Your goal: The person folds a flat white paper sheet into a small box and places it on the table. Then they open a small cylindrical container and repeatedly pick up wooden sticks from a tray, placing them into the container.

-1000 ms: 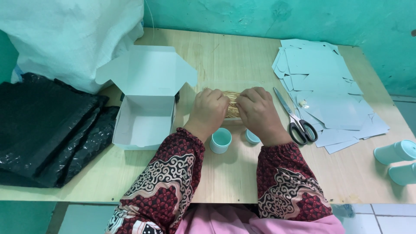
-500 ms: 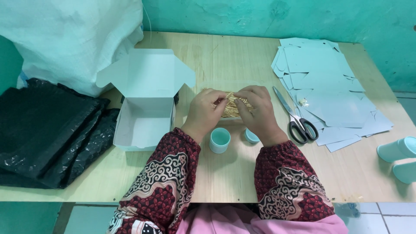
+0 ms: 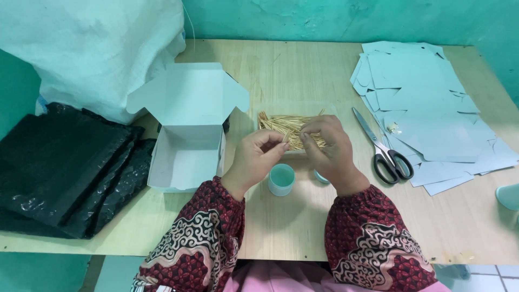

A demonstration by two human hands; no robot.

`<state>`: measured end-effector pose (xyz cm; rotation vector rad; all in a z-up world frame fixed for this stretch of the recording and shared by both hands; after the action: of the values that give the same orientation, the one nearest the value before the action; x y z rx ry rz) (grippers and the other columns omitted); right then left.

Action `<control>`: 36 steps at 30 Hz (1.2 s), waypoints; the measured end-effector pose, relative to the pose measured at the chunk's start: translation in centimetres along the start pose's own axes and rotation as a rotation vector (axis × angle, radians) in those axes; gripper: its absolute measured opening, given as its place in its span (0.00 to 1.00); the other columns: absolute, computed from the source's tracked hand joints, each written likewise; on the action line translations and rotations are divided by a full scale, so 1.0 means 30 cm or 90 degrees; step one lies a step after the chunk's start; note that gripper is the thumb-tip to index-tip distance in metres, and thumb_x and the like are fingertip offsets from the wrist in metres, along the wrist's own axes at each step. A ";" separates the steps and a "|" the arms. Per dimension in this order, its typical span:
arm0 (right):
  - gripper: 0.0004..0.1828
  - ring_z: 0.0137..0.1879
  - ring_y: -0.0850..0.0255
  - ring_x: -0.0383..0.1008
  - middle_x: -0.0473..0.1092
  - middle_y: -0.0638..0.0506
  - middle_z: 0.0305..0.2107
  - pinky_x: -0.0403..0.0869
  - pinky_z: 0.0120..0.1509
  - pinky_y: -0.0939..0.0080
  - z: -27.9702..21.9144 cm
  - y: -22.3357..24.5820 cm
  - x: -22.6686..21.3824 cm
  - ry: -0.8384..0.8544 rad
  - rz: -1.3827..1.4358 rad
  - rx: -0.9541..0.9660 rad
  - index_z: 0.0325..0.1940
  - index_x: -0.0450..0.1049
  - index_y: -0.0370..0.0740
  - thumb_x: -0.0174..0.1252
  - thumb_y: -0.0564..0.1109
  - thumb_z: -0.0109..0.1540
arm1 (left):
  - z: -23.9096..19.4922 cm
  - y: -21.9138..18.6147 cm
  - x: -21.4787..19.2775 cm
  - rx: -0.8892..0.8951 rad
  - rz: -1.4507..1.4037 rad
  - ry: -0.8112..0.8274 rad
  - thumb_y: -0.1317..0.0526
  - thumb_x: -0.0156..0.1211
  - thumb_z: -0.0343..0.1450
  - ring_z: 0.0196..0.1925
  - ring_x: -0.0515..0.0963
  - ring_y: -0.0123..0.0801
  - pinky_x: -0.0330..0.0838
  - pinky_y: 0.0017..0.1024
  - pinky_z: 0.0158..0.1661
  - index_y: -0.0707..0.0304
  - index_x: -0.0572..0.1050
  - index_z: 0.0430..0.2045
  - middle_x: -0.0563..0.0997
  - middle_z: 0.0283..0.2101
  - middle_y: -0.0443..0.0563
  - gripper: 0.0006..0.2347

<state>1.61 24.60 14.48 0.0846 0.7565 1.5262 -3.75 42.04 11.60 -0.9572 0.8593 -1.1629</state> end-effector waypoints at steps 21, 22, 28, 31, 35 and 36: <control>0.55 0.65 0.42 0.64 0.66 0.44 0.62 0.63 0.71 0.42 -0.064 0.128 0.059 0.154 -0.214 -0.092 0.69 0.70 0.48 0.83 0.60 0.41 | -0.117 0.071 0.015 -0.161 -0.161 0.054 0.68 0.72 0.66 0.26 0.75 0.18 0.71 0.17 0.26 0.66 0.80 0.29 0.77 0.22 0.46 0.05; 0.55 0.65 0.42 0.64 0.66 0.44 0.62 0.63 0.71 0.42 -0.062 0.134 0.057 0.155 -0.215 -0.092 0.69 0.70 0.48 0.83 0.60 0.41 | -0.119 0.069 0.020 -0.161 -0.162 0.053 0.68 0.72 0.66 0.26 0.75 0.18 0.71 0.17 0.26 0.66 0.80 0.29 0.77 0.22 0.46 0.05; 0.47 0.64 0.42 0.64 0.68 0.45 0.60 0.66 0.70 0.43 -0.059 0.151 0.053 0.144 -0.216 -0.120 0.65 0.75 0.48 0.82 0.56 0.43 | -0.130 0.102 0.029 -0.144 -0.142 0.045 0.68 0.72 0.66 0.24 0.73 0.18 0.69 0.17 0.24 0.66 0.80 0.28 0.75 0.20 0.45 0.04; 0.45 0.63 0.42 0.65 0.68 0.45 0.59 0.67 0.69 0.43 -0.050 0.167 0.048 0.143 -0.214 -0.128 0.64 0.75 0.49 0.82 0.54 0.43 | -0.132 0.065 0.033 -0.149 -0.136 0.055 0.67 0.72 0.67 0.24 0.70 0.16 0.66 0.15 0.23 0.64 0.80 0.24 0.73 0.19 0.44 0.04; 0.49 0.63 0.41 0.65 0.69 0.46 0.58 0.67 0.67 0.42 -0.041 0.165 0.037 0.189 -0.173 -0.093 0.65 0.73 0.49 0.83 0.56 0.42 | -0.124 -0.003 0.028 -0.120 -0.123 0.075 0.68 0.70 0.67 0.27 0.70 0.15 0.68 0.16 0.26 0.65 0.83 0.29 0.75 0.21 0.43 0.02; 0.53 0.63 0.39 0.65 0.69 0.45 0.58 0.67 0.67 0.41 -0.040 0.162 0.033 0.212 -0.134 -0.071 0.67 0.71 0.49 0.84 0.59 0.41 | -0.124 -0.011 0.025 -0.107 -0.114 0.073 0.68 0.70 0.67 0.27 0.70 0.15 0.68 0.15 0.27 0.65 0.83 0.29 0.75 0.21 0.43 0.02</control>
<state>-3.30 25.45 15.59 -0.3309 0.9106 1.3932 -7.15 40.68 10.52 -1.1322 0.9910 -1.3234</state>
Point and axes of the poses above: each hand's wrist, its own z-axis towards the middle knuckle, its own x-axis out of the palm, y = z × x, the point moved 5 cm from there along z, towards the middle knuckle
